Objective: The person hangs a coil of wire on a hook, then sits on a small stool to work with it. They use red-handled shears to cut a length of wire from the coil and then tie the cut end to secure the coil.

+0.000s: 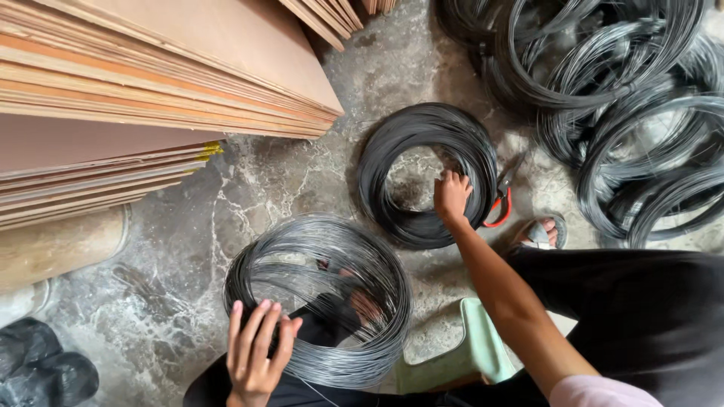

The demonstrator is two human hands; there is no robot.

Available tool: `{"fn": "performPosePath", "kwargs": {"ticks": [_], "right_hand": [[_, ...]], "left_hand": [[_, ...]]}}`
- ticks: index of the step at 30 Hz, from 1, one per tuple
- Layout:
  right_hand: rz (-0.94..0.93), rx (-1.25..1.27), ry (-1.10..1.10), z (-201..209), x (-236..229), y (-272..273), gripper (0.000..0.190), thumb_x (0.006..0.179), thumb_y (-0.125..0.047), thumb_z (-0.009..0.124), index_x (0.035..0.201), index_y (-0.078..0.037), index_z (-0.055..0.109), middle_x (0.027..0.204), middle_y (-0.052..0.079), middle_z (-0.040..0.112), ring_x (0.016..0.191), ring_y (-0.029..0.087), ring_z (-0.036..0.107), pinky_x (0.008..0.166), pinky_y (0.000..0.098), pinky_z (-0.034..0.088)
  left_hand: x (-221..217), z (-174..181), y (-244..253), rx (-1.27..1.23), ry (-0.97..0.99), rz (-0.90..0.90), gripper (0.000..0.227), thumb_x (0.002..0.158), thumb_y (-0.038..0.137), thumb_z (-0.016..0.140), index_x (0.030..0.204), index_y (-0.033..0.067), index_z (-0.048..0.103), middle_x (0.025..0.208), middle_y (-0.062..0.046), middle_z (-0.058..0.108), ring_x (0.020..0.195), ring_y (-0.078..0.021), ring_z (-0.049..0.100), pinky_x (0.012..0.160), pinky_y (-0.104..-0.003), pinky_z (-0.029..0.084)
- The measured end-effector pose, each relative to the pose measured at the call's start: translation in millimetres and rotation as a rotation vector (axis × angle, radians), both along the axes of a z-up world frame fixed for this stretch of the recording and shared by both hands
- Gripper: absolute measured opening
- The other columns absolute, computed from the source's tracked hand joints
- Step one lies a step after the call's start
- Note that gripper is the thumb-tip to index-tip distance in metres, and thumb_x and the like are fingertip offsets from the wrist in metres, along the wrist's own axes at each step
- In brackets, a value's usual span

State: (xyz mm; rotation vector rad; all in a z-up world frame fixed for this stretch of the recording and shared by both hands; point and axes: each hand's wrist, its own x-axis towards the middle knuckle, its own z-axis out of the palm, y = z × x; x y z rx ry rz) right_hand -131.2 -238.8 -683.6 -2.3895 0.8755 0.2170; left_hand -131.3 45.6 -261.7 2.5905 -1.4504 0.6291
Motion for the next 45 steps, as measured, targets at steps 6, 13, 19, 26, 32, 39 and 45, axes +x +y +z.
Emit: {"fn": "performPosePath", "kwargs": {"ticks": [6,13,19,26,32,39,45], "right_hand": [[-0.229,0.786,-0.096,148,9,18,0.016,0.080,-0.023,0.065,0.075,-0.008,0.062,0.062,0.000,0.060,0.051,0.009,0.060,0.053,0.0237,0.044],[0.212,0.858,-0.320,293,-13,89,0.017,0.082,-0.024,0.063,0.088,-0.008,0.059,0.071,0.015,0.064,0.071,0.033,0.062,0.065,0.0411,0.049],[0.409,0.962,-0.238,344,-29,94,0.016,0.086,-0.024,0.058,0.094,-0.010,0.055,0.076,0.008,0.066,0.075,0.028,0.066,0.065,0.0386,0.052],[0.554,1.002,-0.440,363,-33,83,0.017,0.090,-0.013,0.052,0.099,-0.004,0.062,0.083,0.018,0.067,0.080,0.035,0.065,0.068,0.0402,0.052],[0.581,1.015,-0.447,354,-19,49,0.027,0.084,-0.022,0.060,0.092,0.003,0.062,0.086,0.025,0.064,0.082,0.040,0.062,0.074,0.0488,0.049],[0.141,-0.013,-0.196,115,21,3,0.078,0.074,-0.033,0.076,0.134,-0.013,0.030,0.125,0.015,0.039,0.108,0.031,0.040,0.084,0.0432,0.038],[0.335,-0.078,0.022,30,29,-20,0.085,0.082,-0.037,0.061,0.144,-0.005,0.013,0.123,0.014,0.047,0.109,0.034,0.039,0.087,0.0486,0.030]], "left_hand": [[3,-16,-9,-0.054,0.067,-0.043,0.016,0.078,0.010,0.071,0.085,-0.0002,0.060,0.089,-0.017,0.059,0.086,-0.0279,0.061,0.081,-0.052,0.053],[23,-35,-27,-0.219,-0.108,-0.172,0.011,0.071,0.004,0.073,0.075,-0.0013,0.063,0.074,-0.016,0.062,0.070,-0.0277,0.063,0.068,-0.046,0.058],[23,-50,-26,-0.220,-0.101,-0.166,0.019,0.072,-0.003,0.070,0.091,-0.0029,0.065,0.076,-0.016,0.062,0.071,-0.0277,0.064,0.070,-0.045,0.058],[19,-61,-23,-0.113,-0.170,-0.063,0.018,0.082,0.005,0.063,0.098,0.0075,0.067,0.099,-0.017,0.058,0.091,-0.0264,0.059,0.083,-0.043,0.053],[21,-50,-35,-0.151,-0.085,-0.154,0.009,0.077,0.004,0.068,0.080,0.0011,0.060,0.077,-0.014,0.062,0.074,-0.0272,0.065,0.077,-0.046,0.055],[12,-24,-29,-0.065,0.048,-0.145,0.013,0.079,0.004,0.071,0.083,0.0010,0.059,0.079,-0.014,0.063,0.078,-0.0240,0.061,0.079,-0.046,0.054],[8,-8,-23,-0.036,0.052,-0.084,0.011,0.079,0.004,0.069,0.081,0.0022,0.058,0.079,-0.014,0.062,0.077,-0.0242,0.062,0.077,-0.048,0.054]]}}
